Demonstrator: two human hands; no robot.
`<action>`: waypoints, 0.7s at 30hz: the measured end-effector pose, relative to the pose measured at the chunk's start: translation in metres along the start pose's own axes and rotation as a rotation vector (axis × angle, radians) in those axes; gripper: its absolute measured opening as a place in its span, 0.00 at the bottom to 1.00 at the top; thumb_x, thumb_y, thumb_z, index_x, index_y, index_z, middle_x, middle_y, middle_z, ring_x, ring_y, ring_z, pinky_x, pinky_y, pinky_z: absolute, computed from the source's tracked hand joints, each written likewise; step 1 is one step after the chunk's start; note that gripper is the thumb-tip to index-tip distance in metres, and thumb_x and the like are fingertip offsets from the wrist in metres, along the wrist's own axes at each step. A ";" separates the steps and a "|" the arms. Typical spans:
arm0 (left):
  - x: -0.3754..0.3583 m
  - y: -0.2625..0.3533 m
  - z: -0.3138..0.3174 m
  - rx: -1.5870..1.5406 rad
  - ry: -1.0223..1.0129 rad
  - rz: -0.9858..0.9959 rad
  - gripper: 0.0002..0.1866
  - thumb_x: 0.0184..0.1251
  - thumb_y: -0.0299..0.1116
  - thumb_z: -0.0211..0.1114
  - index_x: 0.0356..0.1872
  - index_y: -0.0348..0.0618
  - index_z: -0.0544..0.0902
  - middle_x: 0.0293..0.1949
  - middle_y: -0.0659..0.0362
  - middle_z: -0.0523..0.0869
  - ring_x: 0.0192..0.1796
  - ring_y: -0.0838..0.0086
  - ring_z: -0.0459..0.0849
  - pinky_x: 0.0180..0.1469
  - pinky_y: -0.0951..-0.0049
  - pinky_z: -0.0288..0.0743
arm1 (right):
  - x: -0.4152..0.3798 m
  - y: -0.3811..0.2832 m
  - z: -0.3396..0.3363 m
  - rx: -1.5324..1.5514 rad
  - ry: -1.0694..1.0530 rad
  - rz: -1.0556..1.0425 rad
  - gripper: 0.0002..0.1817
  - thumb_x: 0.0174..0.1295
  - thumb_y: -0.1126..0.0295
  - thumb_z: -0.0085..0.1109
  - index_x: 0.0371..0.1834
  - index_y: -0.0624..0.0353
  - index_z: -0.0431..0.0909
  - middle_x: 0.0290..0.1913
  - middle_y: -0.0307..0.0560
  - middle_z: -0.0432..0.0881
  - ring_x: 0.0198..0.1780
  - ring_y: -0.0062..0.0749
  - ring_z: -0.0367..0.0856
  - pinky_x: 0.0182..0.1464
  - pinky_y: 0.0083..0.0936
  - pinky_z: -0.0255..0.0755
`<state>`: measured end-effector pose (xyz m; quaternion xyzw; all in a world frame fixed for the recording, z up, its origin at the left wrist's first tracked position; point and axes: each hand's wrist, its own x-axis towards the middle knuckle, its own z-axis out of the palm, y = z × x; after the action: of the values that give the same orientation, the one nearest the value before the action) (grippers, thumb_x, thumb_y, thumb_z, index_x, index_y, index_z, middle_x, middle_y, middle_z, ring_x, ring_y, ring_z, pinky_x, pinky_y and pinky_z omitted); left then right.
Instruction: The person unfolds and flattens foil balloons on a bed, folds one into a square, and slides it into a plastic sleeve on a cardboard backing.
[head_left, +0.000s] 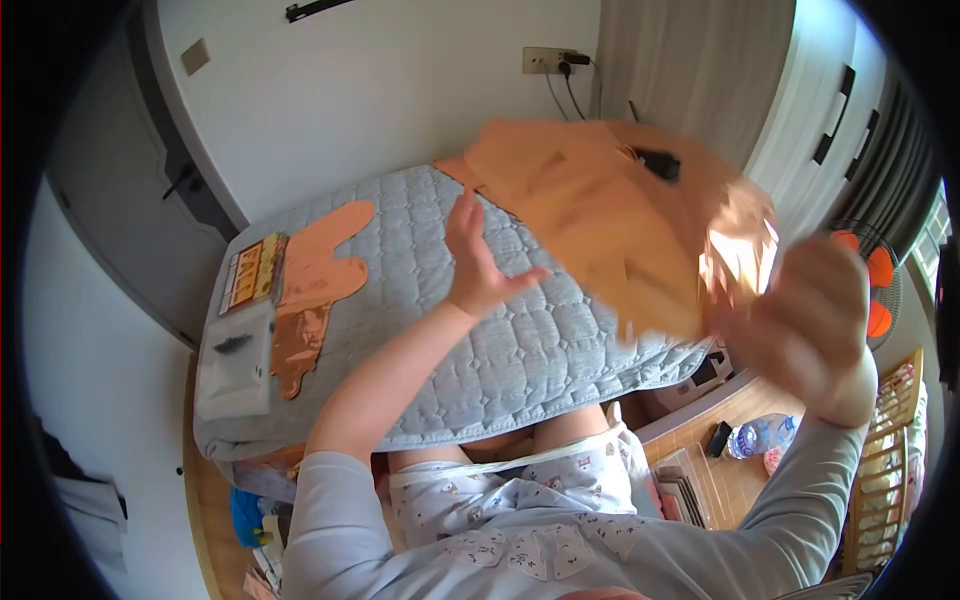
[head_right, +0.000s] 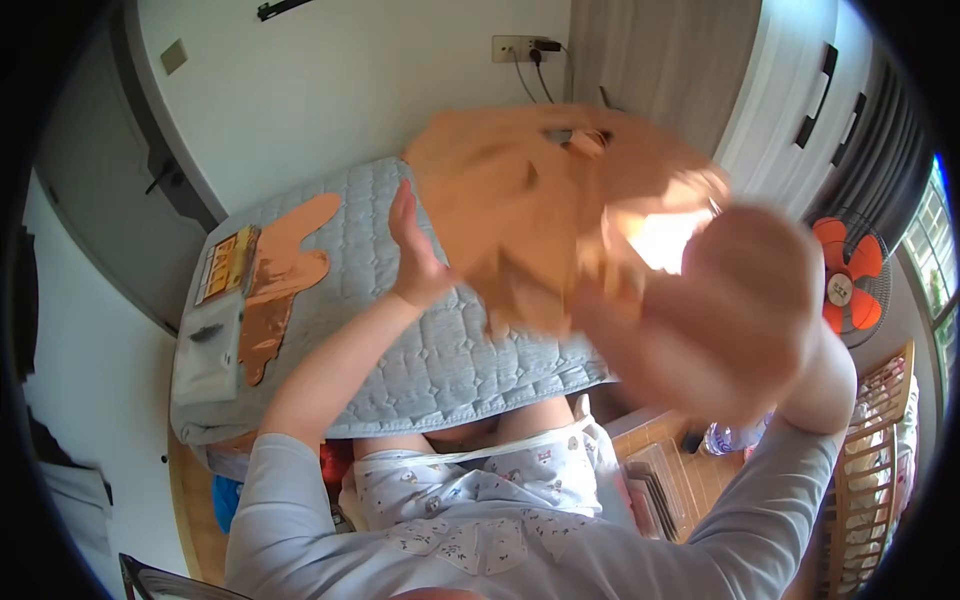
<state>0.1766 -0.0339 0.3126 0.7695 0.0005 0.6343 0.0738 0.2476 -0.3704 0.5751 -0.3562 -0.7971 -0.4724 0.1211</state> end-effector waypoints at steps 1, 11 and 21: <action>0.002 0.024 -0.010 -0.030 0.084 0.034 0.65 0.52 0.61 0.81 0.82 0.39 0.50 0.80 0.38 0.56 0.80 0.42 0.55 0.78 0.43 0.50 | 0.004 -0.017 -0.013 0.047 -0.099 -0.038 0.14 0.43 0.76 0.71 0.35 0.50 0.87 0.22 0.28 0.66 0.20 0.19 0.59 0.23 0.22 0.50; 0.022 0.143 -0.147 -0.183 -0.290 0.012 0.10 0.52 0.40 0.80 0.35 0.62 0.90 0.45 0.72 0.88 0.49 0.71 0.82 0.55 0.67 0.66 | 0.017 -0.073 -0.050 0.099 0.124 0.186 0.22 0.30 0.56 0.73 0.33 0.49 0.83 0.22 0.29 0.57 0.23 0.22 0.58 0.24 0.27 0.46; 0.016 0.142 -0.224 -0.403 -0.664 -0.831 0.17 0.63 0.30 0.79 0.52 0.39 0.89 0.40 0.60 0.91 0.35 0.82 0.83 0.37 0.78 0.76 | 0.057 0.014 0.064 0.626 -0.178 0.678 0.10 0.62 0.67 0.71 0.35 0.66 0.88 0.26 0.44 0.85 0.26 0.23 0.81 0.32 0.28 0.70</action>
<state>-0.0519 -0.1475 0.3855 0.8335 0.1592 0.2634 0.4588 0.2255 -0.2868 0.5805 -0.5820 -0.7470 -0.1108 0.3015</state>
